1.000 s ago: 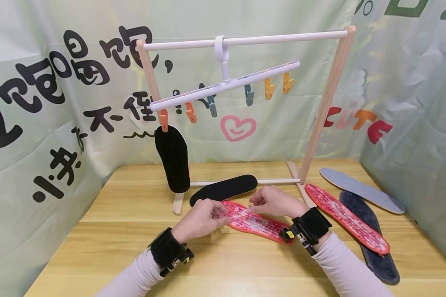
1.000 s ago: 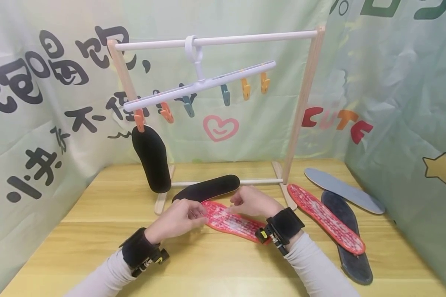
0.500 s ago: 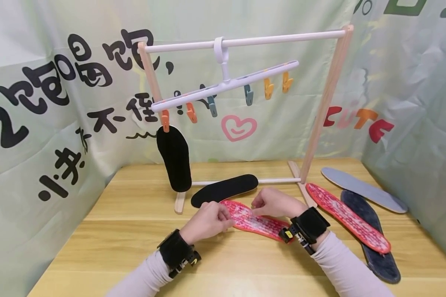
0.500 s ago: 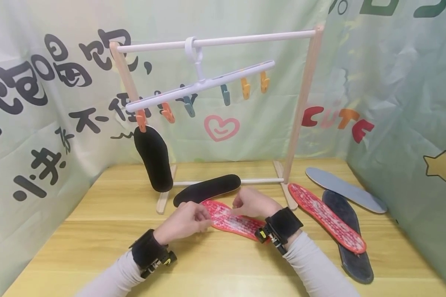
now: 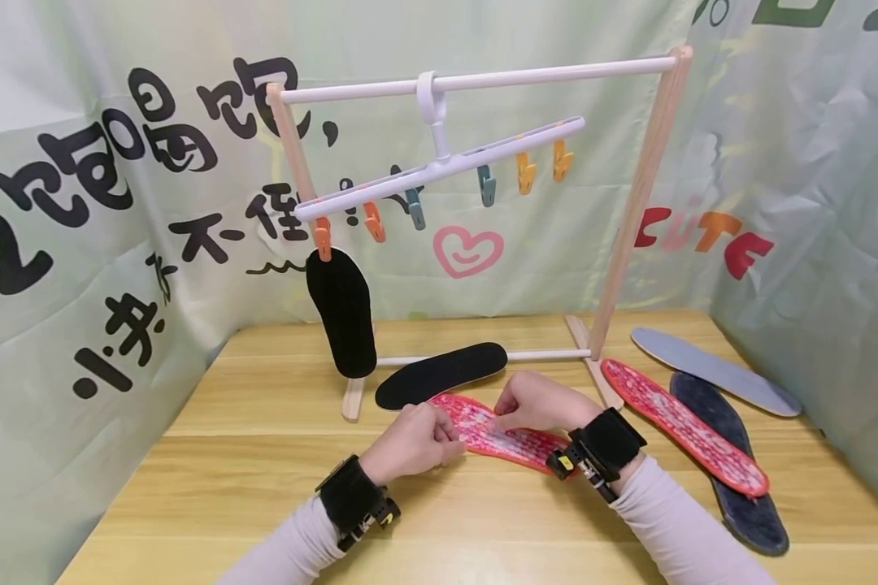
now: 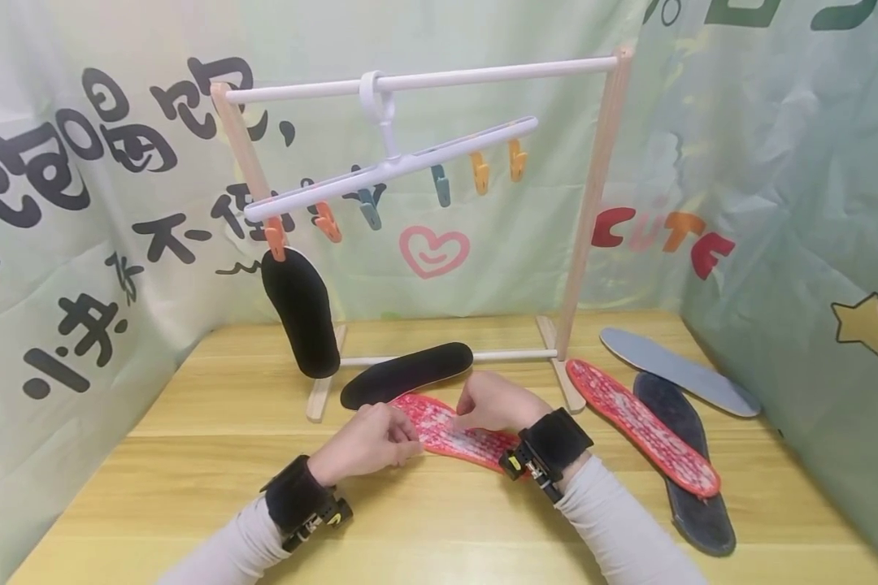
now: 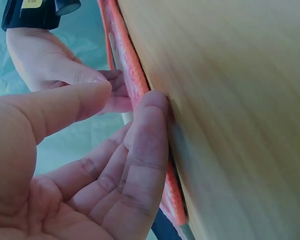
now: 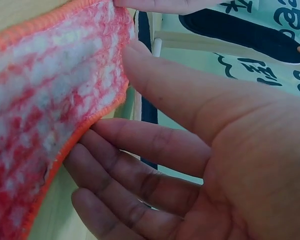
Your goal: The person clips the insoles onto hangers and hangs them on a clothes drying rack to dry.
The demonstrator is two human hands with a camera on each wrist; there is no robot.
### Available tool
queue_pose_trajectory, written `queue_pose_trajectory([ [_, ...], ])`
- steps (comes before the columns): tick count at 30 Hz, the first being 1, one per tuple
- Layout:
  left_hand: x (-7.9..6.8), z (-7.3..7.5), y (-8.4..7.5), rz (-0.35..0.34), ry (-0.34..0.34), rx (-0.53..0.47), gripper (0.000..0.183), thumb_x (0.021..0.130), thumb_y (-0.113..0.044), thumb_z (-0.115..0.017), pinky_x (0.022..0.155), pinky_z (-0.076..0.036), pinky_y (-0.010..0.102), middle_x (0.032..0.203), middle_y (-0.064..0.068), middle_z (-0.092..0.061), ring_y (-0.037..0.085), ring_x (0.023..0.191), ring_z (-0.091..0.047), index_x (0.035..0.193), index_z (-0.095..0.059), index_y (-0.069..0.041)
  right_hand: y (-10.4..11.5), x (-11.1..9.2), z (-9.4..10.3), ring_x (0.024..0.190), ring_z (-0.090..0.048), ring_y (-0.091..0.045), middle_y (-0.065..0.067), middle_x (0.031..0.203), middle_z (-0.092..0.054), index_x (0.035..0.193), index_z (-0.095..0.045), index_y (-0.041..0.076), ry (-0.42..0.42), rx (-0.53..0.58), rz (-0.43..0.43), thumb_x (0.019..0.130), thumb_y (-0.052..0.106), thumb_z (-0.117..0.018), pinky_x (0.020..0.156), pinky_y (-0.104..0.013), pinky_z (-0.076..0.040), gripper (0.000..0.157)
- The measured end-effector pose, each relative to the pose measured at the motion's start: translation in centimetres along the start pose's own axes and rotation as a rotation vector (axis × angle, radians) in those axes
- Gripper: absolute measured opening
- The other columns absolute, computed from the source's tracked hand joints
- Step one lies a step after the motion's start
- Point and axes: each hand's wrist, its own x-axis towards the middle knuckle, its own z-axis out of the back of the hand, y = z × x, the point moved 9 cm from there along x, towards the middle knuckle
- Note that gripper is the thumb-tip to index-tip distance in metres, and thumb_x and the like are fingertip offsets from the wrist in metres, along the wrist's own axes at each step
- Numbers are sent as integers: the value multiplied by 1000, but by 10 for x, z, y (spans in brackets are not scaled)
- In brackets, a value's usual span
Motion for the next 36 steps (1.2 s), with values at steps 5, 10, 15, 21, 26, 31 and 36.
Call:
queue_pose_trajectory([
  [5,3,-6,-2,-10,12,1,14,81,-24,-77,44,-45,21,60,-8,-59,5,48,-54,74,-68,-17,0,0,-1,50,-42,-4,10,61,-61,81,-75,16,-1,-21,-9,85,25,-75,47,-21,-35,10],
  [10,3,-6,-2,-9,5,9,15,81,-23,-77,43,-44,20,59,-8,-59,5,48,-53,71,-67,-17,2,1,-1,51,-44,-4,11,62,-60,79,-75,16,-13,-35,-15,82,27,-77,48,-21,-37,11],
  [15,3,-5,0,1,0,15,16,81,-23,-77,43,-44,20,60,-8,-60,5,48,-53,70,-66,-17,4,1,-2,55,-48,-5,11,65,-62,80,-75,15,-12,-39,-17,79,28,-79,52,-23,-43,14],
  [21,2,-4,0,1,-10,22,17,80,-21,-78,42,-44,19,59,-8,-59,5,48,-53,70,-65,-16,9,2,-5,57,-52,-4,12,66,-63,80,-74,15,-19,-52,1,77,29,-81,56,-25,-46,16],
  [26,1,-4,2,14,-9,23,16,81,-21,-78,44,-44,19,59,-8,-59,6,50,-53,71,-66,-17,11,3,-6,57,-53,-4,12,66,-63,80,-74,14,-26,-58,14,77,28,-81,56,-24,-47,17],
  [31,2,-3,2,15,-12,26,17,81,-22,-78,42,-42,19,59,-8,-59,6,49,-53,70,-66,-17,13,3,-6,55,-51,-3,13,64,-62,80,-75,14,-27,-62,24,77,27,-80,53,-22,-45,15],
  [36,2,-4,3,23,-3,14,18,82,-23,-77,40,-40,18,58,-7,-60,6,47,-52,70,-65,-16,14,3,-6,53,-48,-2,12,63,-62,81,-75,14,-26,-55,26,78,26,-80,51,-21,-42,14],
])
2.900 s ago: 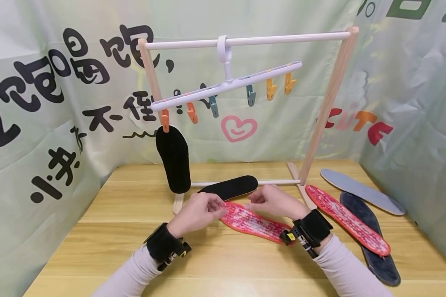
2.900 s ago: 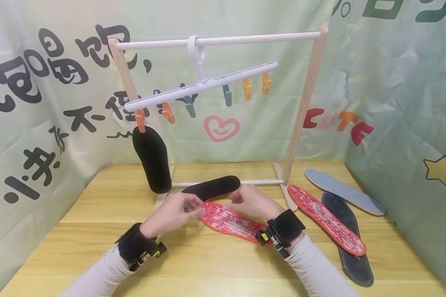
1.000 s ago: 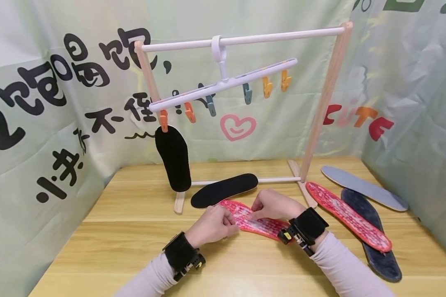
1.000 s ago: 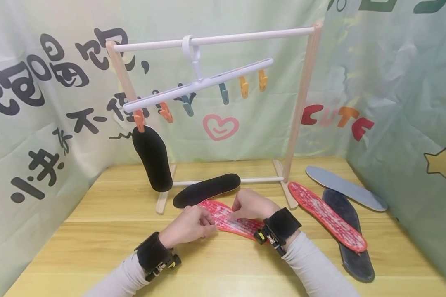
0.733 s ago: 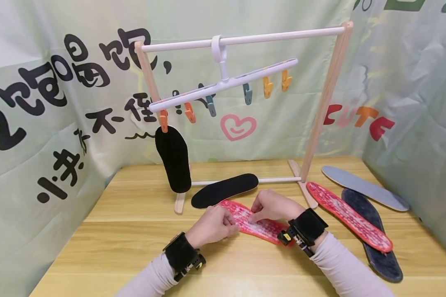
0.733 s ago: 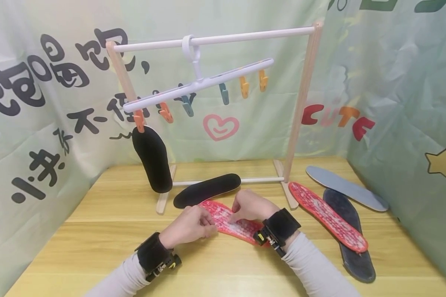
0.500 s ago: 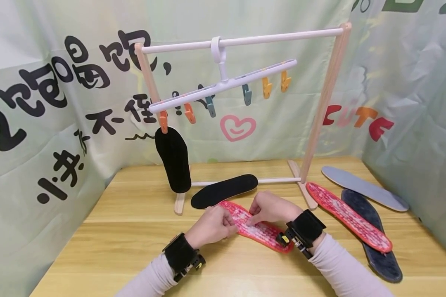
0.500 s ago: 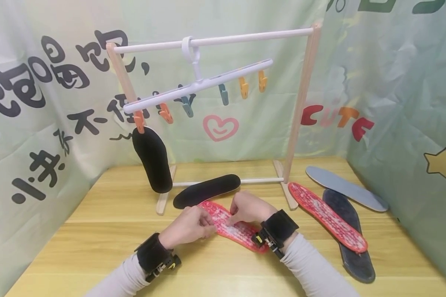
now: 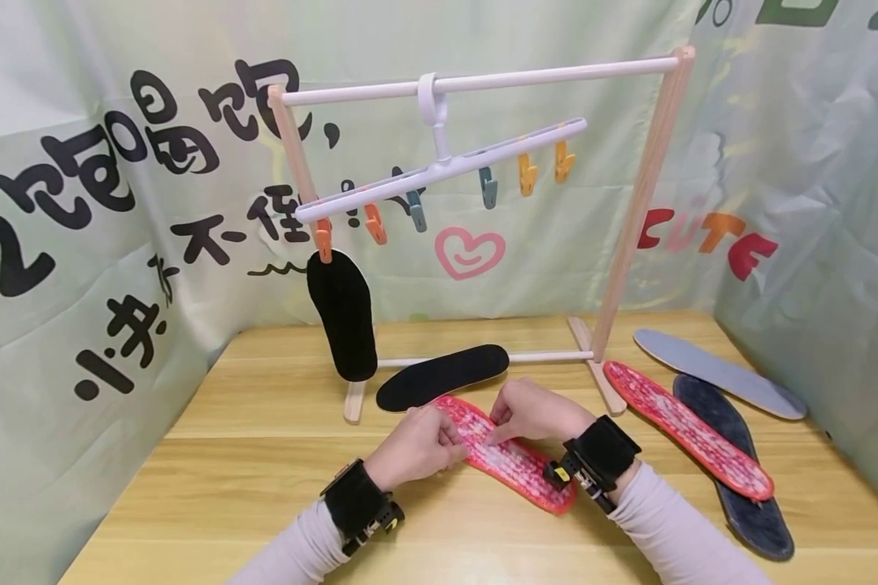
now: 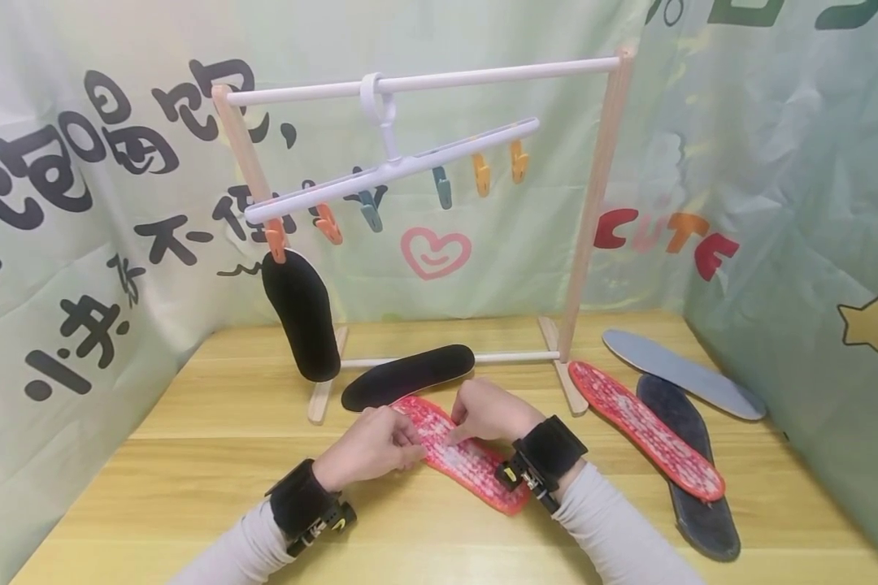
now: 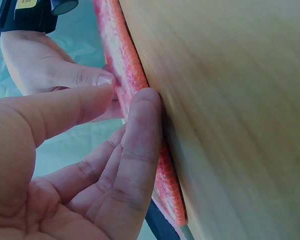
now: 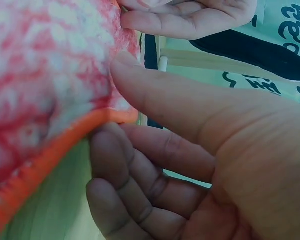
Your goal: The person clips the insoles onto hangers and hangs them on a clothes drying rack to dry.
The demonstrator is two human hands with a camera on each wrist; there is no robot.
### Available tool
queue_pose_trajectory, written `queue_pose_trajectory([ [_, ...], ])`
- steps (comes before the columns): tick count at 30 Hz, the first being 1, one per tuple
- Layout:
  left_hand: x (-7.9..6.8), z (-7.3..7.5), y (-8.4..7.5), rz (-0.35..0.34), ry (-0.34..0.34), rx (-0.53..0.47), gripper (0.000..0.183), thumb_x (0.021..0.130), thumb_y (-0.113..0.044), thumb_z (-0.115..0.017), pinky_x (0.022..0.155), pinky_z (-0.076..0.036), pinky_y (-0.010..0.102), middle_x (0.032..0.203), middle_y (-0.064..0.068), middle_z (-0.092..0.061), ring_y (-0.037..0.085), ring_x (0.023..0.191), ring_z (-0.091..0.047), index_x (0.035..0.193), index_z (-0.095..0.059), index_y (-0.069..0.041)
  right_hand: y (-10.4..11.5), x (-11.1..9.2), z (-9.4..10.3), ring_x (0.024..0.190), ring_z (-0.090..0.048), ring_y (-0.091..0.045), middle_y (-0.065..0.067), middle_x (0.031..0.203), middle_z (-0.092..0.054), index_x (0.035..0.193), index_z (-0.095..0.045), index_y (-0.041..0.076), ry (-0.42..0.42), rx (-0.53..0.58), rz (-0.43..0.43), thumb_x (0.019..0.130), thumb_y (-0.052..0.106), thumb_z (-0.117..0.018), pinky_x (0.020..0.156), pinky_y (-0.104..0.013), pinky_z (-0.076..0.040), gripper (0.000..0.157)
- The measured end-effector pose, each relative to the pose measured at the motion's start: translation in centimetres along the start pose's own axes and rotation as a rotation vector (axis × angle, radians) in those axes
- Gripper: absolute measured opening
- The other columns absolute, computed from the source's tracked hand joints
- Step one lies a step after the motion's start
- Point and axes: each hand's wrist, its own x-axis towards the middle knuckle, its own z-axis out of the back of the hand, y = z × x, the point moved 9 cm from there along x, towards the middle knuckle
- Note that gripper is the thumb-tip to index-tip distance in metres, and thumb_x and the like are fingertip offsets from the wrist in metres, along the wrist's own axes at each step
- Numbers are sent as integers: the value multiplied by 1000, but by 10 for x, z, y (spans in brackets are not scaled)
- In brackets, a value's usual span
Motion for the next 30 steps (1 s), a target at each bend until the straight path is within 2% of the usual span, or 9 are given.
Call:
queue_pose_trajectory([
  [7,0,-2,0,6,8,-17,18,83,-22,-77,40,-39,18,59,-6,-60,7,47,-53,71,-64,-16,-1,-1,-1,49,-41,-3,10,58,-58,78,-74,14,-4,26,-12,78,25,-80,46,-19,-34,13],
  [13,-1,-4,-1,-6,4,-10,19,82,-21,-77,40,-39,18,59,-7,-59,6,47,-52,70,-64,-16,-3,-3,-1,52,-46,-4,11,61,-59,76,-73,16,-4,39,-38,78,24,-81,49,-20,-40,12],
  [21,-1,-3,-2,-28,-9,-21,18,81,-19,-77,39,-43,19,57,-9,-59,4,45,-52,69,-64,-16,0,-3,1,47,-41,-2,14,51,-51,65,-67,17,-3,47,-9,77,25,-81,46,-19,-35,20],
  [30,0,1,-2,-29,-18,-31,17,81,-18,-77,39,-45,19,56,-8,-60,5,43,-54,69,-66,-17,3,-4,3,42,-44,-1,7,49,-57,62,-66,16,46,61,5,79,27,-79,43,-19,-29,25],
])
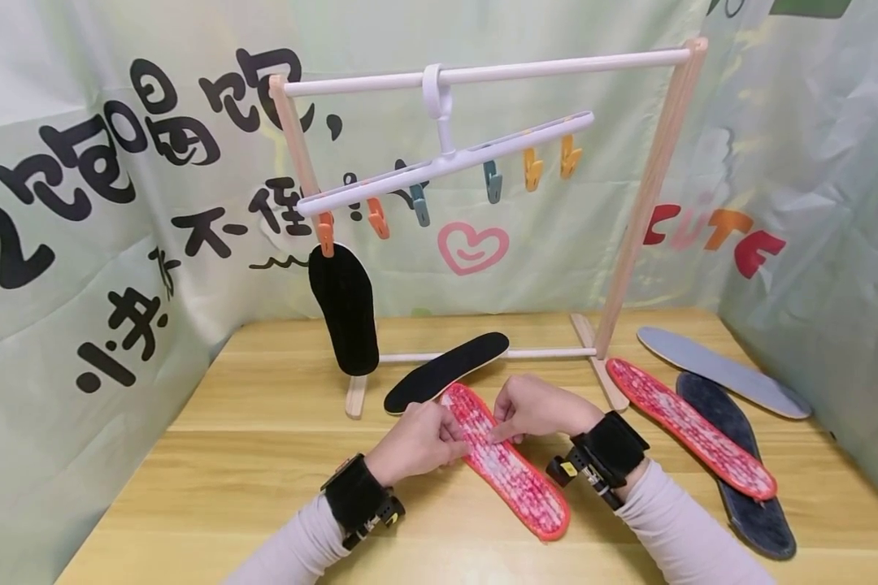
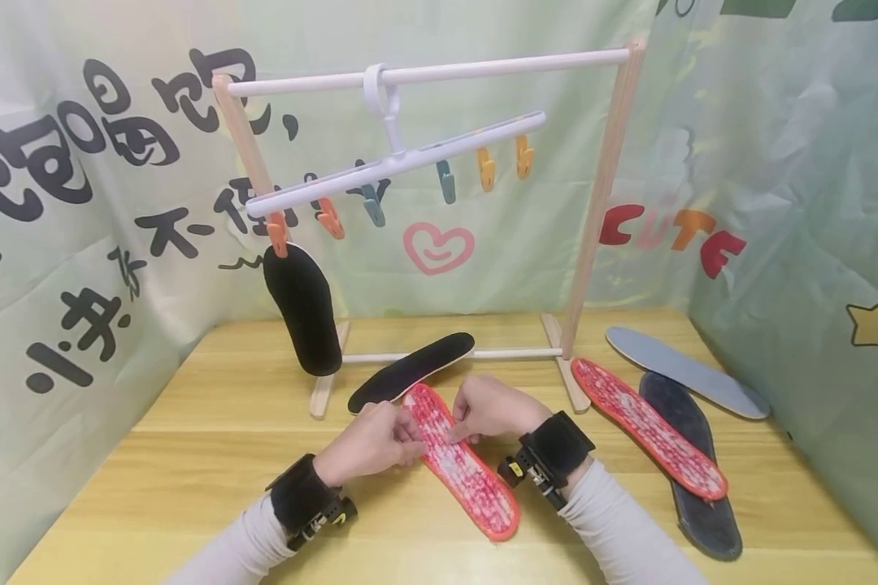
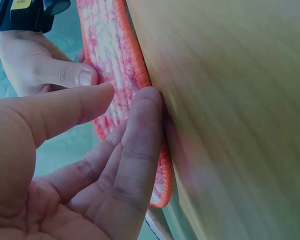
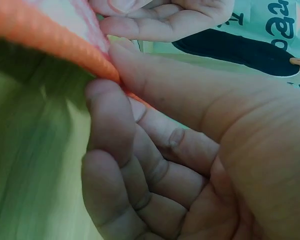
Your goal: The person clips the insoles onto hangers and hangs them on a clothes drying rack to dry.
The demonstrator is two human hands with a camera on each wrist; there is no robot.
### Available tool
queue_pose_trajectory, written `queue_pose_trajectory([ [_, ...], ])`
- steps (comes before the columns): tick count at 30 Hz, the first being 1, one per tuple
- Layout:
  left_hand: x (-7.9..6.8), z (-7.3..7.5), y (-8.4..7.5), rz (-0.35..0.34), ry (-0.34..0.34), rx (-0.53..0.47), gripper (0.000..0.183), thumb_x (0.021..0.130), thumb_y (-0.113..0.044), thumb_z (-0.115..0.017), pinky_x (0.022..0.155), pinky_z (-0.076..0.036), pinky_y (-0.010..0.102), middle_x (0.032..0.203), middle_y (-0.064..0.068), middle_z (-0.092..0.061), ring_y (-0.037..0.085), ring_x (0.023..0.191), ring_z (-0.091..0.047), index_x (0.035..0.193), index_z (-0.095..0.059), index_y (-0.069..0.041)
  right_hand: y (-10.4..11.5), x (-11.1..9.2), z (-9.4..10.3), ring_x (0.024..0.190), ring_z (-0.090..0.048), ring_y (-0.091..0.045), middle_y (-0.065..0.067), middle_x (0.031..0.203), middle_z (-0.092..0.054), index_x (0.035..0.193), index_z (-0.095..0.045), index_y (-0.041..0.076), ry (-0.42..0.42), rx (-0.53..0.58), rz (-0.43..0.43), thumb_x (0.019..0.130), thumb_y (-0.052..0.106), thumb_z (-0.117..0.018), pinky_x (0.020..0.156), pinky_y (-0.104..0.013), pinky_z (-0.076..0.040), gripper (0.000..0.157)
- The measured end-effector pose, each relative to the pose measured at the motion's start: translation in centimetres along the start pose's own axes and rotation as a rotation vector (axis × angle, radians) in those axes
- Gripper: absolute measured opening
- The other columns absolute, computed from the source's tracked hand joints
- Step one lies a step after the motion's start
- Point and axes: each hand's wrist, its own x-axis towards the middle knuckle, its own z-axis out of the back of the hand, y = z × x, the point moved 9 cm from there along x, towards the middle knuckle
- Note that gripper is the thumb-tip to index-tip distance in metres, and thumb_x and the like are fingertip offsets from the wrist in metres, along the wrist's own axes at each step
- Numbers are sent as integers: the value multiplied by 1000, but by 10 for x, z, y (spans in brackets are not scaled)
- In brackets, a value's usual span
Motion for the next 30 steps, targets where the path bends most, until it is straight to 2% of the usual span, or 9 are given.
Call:
queue_pose_trajectory([
  [8,0,2,0,9,-3,13,17,81,-20,-78,40,-44,18,57,-9,-60,4,46,-54,69,-65,-18,2,-1,0,45,-59,-13,5,50,-60,64,-65,14,45,64,-17,81,27,-78,42,-18,-32,25],
  [14,-1,2,1,23,7,-8,16,81,-19,-77,40,-43,18,58,-8,-61,5,46,-55,70,-66,-17,3,-5,-1,51,-64,-23,4,52,-62,65,-64,12,64,103,-28,82,22,-77,43,-18,-37,23],
  [23,-2,3,0,19,8,-16,16,82,-19,-77,40,-45,19,58,-6,-62,6,46,-55,69,-68,-16,8,-9,0,50,-64,-18,4,54,-63,66,-65,11,84,111,1,83,20,-76,44,-19,-41,22],
  [30,-1,3,0,3,7,-6,17,82,-21,-77,39,-44,19,56,-9,-60,5,45,-54,69,-68,-17,12,-11,2,49,-62,-17,3,54,-63,66,-65,11,85,117,16,83,19,-76,43,-19,-40,22],
])
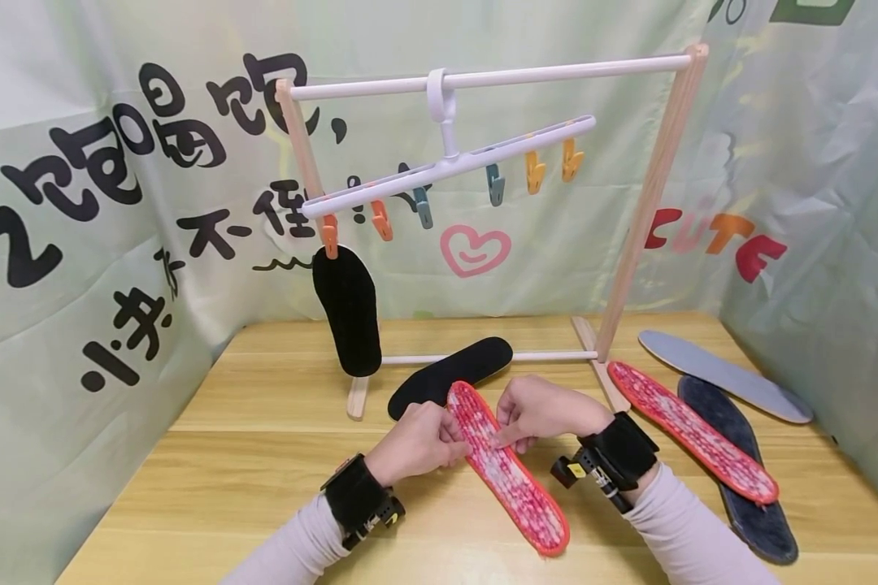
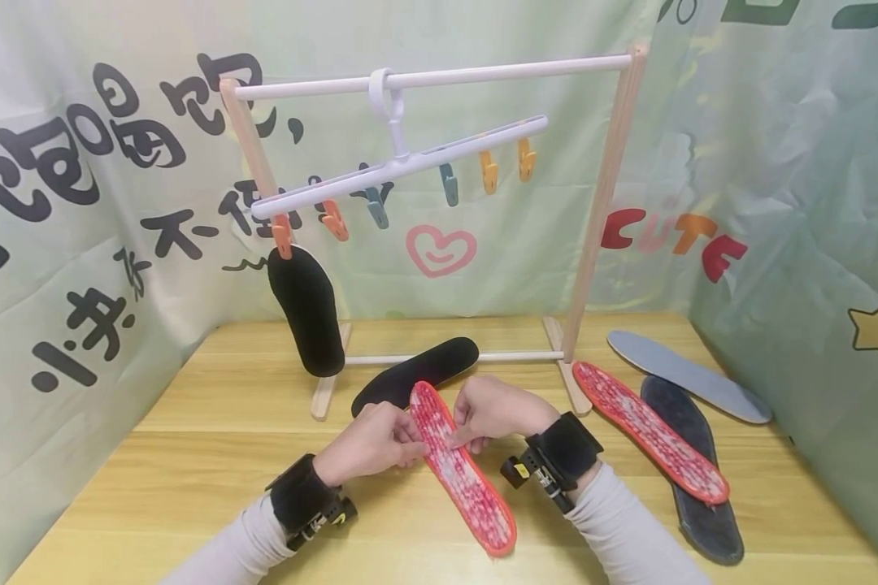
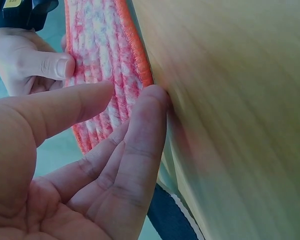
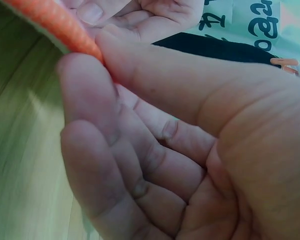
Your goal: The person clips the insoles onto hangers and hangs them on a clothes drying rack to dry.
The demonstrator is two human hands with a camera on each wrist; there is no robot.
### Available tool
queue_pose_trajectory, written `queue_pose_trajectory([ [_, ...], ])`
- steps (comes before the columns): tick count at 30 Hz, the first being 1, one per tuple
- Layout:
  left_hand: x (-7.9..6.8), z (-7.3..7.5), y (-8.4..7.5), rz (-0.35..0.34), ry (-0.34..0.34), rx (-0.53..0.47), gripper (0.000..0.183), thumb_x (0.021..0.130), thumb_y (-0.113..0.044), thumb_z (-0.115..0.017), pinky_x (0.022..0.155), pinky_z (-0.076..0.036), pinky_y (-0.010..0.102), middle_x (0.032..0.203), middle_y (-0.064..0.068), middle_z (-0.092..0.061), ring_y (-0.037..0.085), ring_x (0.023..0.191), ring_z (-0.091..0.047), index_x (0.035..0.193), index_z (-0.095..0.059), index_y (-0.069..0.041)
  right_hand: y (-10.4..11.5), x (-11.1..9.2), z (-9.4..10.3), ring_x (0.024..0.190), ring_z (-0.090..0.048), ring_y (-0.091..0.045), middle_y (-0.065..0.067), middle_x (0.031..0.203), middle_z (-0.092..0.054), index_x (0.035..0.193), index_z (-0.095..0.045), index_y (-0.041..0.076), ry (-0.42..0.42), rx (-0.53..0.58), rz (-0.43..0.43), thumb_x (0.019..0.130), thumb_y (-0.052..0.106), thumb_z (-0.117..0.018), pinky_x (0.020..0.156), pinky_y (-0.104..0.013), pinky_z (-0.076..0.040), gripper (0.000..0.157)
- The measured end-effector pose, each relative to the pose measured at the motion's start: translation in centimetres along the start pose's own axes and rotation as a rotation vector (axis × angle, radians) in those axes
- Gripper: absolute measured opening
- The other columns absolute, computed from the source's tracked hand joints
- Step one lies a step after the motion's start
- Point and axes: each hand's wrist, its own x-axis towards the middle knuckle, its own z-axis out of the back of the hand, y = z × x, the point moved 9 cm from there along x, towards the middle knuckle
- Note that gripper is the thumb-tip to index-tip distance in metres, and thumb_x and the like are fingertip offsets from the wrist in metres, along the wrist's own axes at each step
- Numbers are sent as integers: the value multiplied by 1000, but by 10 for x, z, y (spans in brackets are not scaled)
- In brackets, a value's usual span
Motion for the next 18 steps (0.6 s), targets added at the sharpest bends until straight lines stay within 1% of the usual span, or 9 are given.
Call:
queue_pose_trajectory([
  [9,0,2,2,9,-11,21,18,81,-24,-77,38,-42,19,54,-11,-59,4,44,-53,67,-68,-17,1,0,3,48,-61,-17,2,55,-63,67,-65,10,-14,23,1,84,16,-75,43,-19,-40,21],
  [13,0,3,3,11,-18,28,18,81,-25,-77,39,-41,20,53,-12,-59,4,45,-54,67,-68,-19,0,1,4,48,-61,-19,2,55,-63,68,-65,10,-34,24,17,84,16,-75,42,-19,-41,20],
  [15,0,4,3,11,-19,28,18,81,-26,-78,39,-42,21,53,-12,-59,4,45,-55,67,-68,-18,1,1,6,49,-62,-21,1,56,-63,69,-66,10,-46,29,28,85,15,-75,43,-22,-46,19],
  [18,-1,5,3,13,-17,24,19,81,-27,-78,39,-43,21,53,-12,-60,4,44,-55,67,-68,-17,2,2,8,52,-64,-24,0,58,-64,70,-67,9,-59,41,46,85,15,-74,48,-32,-53,17],
])
